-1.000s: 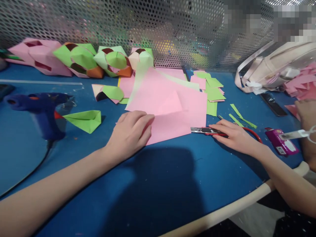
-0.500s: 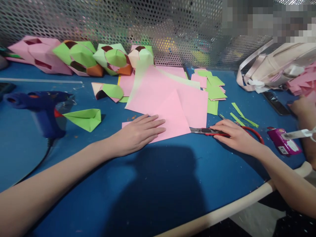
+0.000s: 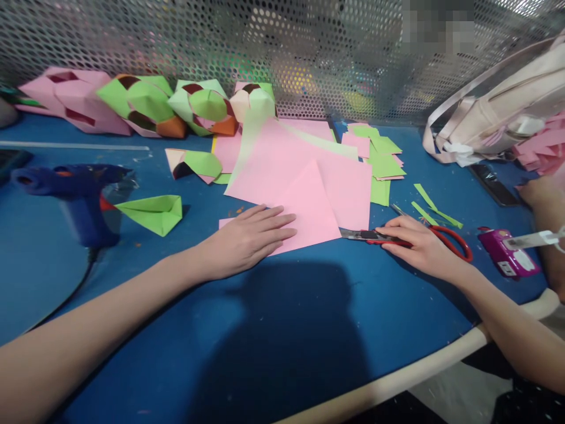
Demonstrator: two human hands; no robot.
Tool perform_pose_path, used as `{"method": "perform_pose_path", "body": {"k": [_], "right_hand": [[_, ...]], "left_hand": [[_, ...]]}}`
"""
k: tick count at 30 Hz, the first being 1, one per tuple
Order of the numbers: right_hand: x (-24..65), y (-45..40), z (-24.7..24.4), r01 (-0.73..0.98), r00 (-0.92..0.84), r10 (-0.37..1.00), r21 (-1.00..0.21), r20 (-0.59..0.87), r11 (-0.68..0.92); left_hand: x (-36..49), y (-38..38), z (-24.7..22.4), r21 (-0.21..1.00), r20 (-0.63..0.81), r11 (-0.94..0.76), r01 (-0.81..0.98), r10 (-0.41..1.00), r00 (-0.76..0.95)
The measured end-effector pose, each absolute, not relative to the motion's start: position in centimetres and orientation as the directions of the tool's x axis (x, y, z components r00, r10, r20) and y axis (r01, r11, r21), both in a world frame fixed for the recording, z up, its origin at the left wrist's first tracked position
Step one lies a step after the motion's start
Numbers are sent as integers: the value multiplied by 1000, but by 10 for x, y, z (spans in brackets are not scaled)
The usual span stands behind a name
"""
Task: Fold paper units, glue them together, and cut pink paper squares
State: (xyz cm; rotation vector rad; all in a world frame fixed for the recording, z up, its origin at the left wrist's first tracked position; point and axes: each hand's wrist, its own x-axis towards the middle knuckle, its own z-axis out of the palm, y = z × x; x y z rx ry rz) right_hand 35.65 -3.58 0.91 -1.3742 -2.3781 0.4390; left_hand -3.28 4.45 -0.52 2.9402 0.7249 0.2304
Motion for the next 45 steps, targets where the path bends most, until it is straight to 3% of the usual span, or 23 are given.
{"method": "perform_pose_path", "body": {"k": [11,45], "right_hand": [[351,-44,9,777,-428,888,-433,167,456],[333,-64,4,814,-358,920,-431,158,390]], "left_hand": [[-33,45,-7,88,114,-892,443,450,885],[-33,44,-7,115,143,-888,445,459,877]]}}
